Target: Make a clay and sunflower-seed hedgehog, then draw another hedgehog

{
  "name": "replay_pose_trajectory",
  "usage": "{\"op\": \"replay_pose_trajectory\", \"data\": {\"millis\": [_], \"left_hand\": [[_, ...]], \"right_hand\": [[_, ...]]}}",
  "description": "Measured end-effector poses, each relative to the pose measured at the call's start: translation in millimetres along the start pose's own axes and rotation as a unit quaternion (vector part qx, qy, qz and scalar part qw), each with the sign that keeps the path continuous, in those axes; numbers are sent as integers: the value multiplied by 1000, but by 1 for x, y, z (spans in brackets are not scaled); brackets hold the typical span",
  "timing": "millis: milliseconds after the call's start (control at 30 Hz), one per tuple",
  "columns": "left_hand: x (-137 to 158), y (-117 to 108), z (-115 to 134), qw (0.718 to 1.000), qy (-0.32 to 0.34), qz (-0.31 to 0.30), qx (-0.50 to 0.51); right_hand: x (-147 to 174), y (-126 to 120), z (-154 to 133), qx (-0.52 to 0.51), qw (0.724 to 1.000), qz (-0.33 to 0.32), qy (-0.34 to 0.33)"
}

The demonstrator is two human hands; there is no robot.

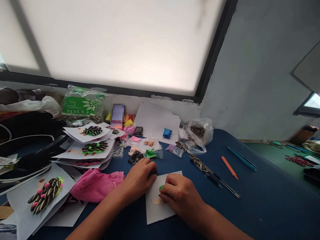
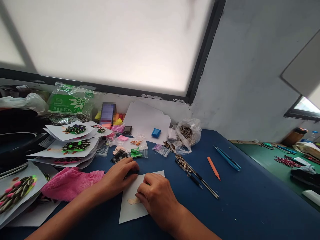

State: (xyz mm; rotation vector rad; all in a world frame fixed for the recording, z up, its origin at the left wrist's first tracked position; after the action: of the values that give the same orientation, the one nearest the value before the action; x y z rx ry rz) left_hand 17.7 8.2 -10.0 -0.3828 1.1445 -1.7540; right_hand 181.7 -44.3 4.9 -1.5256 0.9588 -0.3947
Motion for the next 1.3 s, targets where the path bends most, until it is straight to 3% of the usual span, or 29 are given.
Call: {"op": "replay_pose_trajectory", "data": {"millis": [533,900,1300], "left_hand": [[0,0,-1,1000,1,-11,10],[0,0,-1,1000,0,-8,2],[-1,0,-1,1000,-2,-10,10]], "right_hand": [[2,6,0,41,999,20,-25],[0,-11,-2,17,997,-66,-26],[0,-16,-5,8,996,-78,-37]]}}
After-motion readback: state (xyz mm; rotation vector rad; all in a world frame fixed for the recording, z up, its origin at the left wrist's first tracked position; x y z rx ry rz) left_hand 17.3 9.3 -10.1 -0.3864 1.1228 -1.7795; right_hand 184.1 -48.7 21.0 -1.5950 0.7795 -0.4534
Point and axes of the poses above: each hand's wrist, its own x-axis away from the middle knuckle, its own y-axis out of the palm, z = x × y, the point moved 2 cm from there along -x, towards the middle knuckle, and after that the axes turned 1 degree about -z, right-handed, at the moved point
